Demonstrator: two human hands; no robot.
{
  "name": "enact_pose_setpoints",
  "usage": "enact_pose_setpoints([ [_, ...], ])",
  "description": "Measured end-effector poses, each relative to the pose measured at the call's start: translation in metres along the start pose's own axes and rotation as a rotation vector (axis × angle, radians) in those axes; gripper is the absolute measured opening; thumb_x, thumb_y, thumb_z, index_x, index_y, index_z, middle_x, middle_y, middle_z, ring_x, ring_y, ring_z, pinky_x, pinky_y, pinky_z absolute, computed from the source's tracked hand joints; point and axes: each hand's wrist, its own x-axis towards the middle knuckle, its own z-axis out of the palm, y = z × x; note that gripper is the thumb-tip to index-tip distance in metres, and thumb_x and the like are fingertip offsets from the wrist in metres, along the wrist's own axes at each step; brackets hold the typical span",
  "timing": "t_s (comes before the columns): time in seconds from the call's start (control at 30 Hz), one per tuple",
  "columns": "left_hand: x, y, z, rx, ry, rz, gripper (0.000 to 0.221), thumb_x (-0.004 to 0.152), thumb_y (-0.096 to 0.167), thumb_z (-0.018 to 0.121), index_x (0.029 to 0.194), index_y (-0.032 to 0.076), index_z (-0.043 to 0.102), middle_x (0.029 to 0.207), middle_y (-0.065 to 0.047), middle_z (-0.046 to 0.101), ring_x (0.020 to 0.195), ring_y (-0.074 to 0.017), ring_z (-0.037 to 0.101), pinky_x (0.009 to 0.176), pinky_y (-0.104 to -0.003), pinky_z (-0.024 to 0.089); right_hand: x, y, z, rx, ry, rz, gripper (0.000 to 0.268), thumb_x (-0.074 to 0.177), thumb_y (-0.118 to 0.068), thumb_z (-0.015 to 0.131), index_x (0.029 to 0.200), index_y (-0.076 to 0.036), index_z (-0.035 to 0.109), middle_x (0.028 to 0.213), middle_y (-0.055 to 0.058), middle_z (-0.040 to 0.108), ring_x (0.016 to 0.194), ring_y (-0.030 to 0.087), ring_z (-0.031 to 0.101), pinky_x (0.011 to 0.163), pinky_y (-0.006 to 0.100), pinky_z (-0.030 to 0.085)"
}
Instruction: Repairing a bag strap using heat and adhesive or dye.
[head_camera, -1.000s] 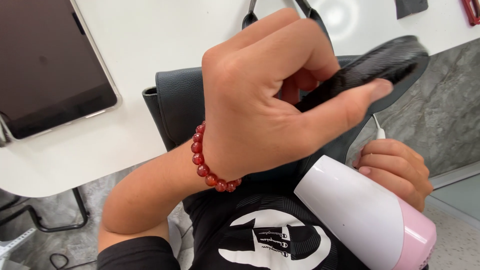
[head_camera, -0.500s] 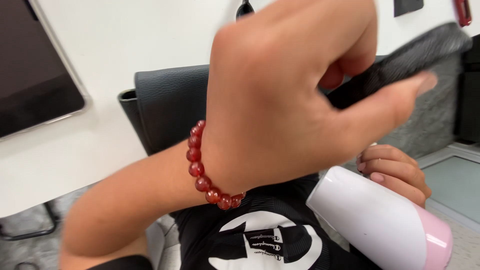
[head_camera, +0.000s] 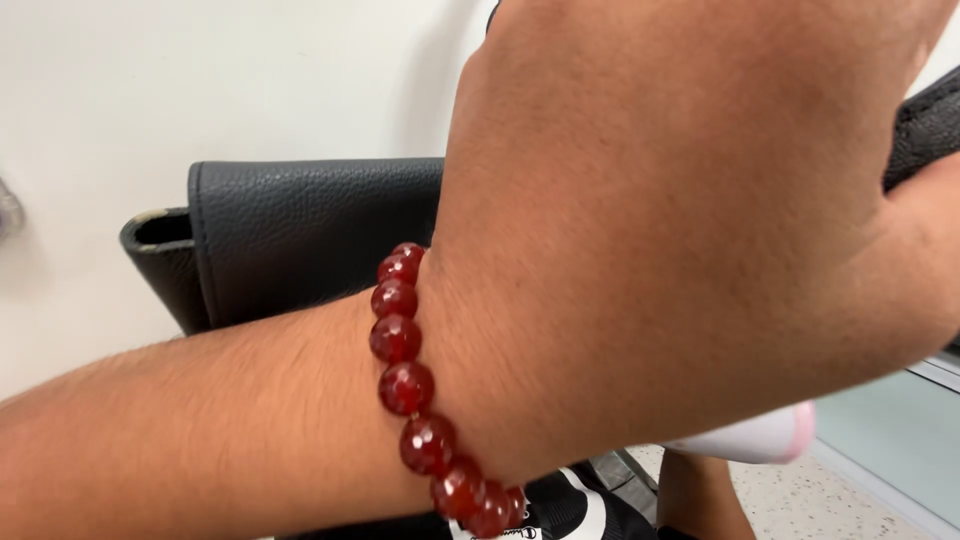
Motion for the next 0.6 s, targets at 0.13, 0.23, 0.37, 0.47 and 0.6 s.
enact_pose_setpoints([
  [0.13,-0.003,-0.010,-0.002,-0.034,0.013,-0.024,0.032,0.089,0.016,0.083,0.074,0.006,0.057,0.062,-0.001,0.051,0.051,-0.0136,0.047,0.051,-0.030,0.036,0.010,0.010,-0.008,-0.011,-0.026,0.011,0.025,0.105,-0.025,0.058,0.115,-0.002,0.057,0.104,0.013,0.061,0.077,0.020,0.065,0.065,0.032,0.056],
  [0.23,-0.007,-0.016,-0.003,-0.060,0.009,-0.040,0.033,0.090,0.017,0.083,0.074,0.006,0.056,0.063,-0.001,0.051,0.052,-0.0130,0.047,0.051,-0.029,0.036,0.010,0.021,-0.011,-0.017,-0.033,0.024,0.026,0.106,-0.027,0.058,0.115,-0.002,0.057,0.104,0.012,0.061,0.077,0.020,0.065,0.065,0.032,0.056],
  [0.37,-0.016,-0.023,-0.005,-0.090,-0.005,-0.050,0.034,0.091,0.017,0.084,0.075,0.005,0.056,0.065,-0.001,0.052,0.053,-0.0122,0.048,0.052,-0.028,0.037,-0.037,0.090,-0.018,-0.019,-0.031,0.036,0.028,0.106,-0.029,0.058,0.116,-0.002,0.058,0.104,0.012,0.062,0.078,0.020,0.065,0.066,0.032,0.056],
  [0.47,-0.015,-0.017,-0.009,-0.106,-0.016,-0.051,0.036,0.092,0.018,0.085,0.075,0.005,0.056,0.066,-0.001,0.052,0.054,-0.0116,0.048,0.052,-0.028,0.037,-0.110,0.162,-0.034,-0.013,-0.027,0.039,0.030,0.106,-0.030,0.057,0.116,-0.002,0.058,0.104,0.012,0.062,0.079,0.019,0.065,0.067,0.031,0.055],
  [0.6,-0.017,-0.008,-0.013,-0.120,-0.047,-0.057,0.037,0.093,0.018,0.085,0.075,0.005,0.055,0.067,-0.001,0.053,0.056,-0.0108,0.049,0.053,-0.027,0.038,-0.060,0.139,-0.022,0.003,-0.009,0.054,0.031,0.107,-0.032,0.057,0.116,-0.002,0.058,0.105,0.011,0.062,0.079,0.019,0.065,0.068,0.031,0.055],
])
